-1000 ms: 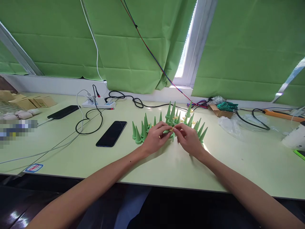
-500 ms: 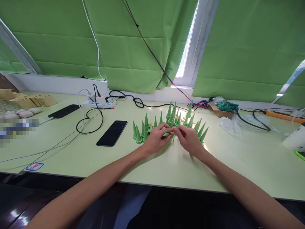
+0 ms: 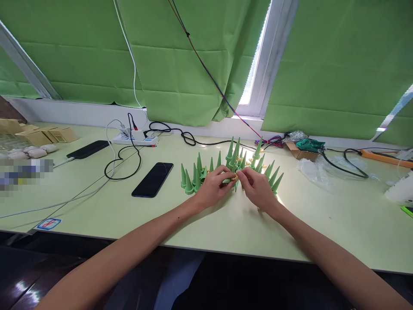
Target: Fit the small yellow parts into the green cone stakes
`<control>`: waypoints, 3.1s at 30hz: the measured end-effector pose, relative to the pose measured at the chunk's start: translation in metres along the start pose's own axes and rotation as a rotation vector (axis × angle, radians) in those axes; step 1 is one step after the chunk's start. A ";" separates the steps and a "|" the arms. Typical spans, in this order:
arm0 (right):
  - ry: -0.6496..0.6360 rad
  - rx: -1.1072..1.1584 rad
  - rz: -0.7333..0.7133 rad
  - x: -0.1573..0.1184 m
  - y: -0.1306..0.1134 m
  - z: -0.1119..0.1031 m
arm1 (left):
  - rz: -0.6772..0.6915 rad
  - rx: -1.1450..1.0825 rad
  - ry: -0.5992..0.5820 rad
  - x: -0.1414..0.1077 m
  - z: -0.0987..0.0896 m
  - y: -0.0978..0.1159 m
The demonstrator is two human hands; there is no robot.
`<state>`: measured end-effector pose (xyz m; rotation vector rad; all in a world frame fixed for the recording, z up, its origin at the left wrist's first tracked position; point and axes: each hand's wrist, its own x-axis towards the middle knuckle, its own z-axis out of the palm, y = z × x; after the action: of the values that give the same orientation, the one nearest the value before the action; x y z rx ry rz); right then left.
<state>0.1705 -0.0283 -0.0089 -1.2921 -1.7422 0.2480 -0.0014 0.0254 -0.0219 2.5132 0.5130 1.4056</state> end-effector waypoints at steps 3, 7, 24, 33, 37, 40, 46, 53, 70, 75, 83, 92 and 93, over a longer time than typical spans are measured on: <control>-0.026 0.068 0.011 -0.001 -0.001 -0.001 | -0.030 0.016 0.010 0.001 -0.001 0.001; -0.063 0.089 -0.004 -0.001 0.001 0.000 | -0.023 0.027 0.010 0.001 -0.001 0.000; -0.048 -0.083 -0.035 0.001 0.005 0.001 | 0.008 -0.007 -0.059 -0.004 0.001 -0.001; -0.049 -0.083 0.003 0.001 0.006 0.003 | -0.016 -0.013 -0.047 -0.003 0.001 -0.002; -0.044 -0.002 0.045 0.000 0.003 0.002 | -0.058 -0.006 -0.018 -0.002 0.000 -0.001; -0.083 0.050 0.061 -0.001 0.003 0.002 | -0.102 -0.008 -0.009 0.000 -0.001 0.001; -0.130 0.050 0.026 -0.002 0.004 0.003 | -0.100 -0.012 -0.021 0.000 -0.001 0.001; -0.110 0.027 -0.006 0.000 0.003 0.001 | -0.081 -0.019 -0.053 -0.003 0.000 0.000; -0.084 -0.088 -0.047 0.001 0.008 0.002 | -0.074 -0.070 -0.131 -0.001 -0.002 0.005; -0.088 -0.084 -0.053 0.001 0.006 0.002 | -0.061 -0.083 -0.124 -0.001 -0.002 0.005; -0.082 -0.087 -0.033 0.001 0.007 0.002 | -0.059 -0.076 -0.108 -0.002 -0.001 0.004; -0.128 0.066 0.030 -0.001 0.002 -0.001 | -0.120 -0.033 -0.081 0.001 -0.004 0.003; -0.136 0.068 0.025 -0.001 0.002 -0.001 | -0.120 -0.035 -0.087 0.001 -0.003 0.003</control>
<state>0.1722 -0.0282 -0.0102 -1.2731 -1.8168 0.4143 -0.0032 0.0226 -0.0184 2.4591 0.6060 1.2467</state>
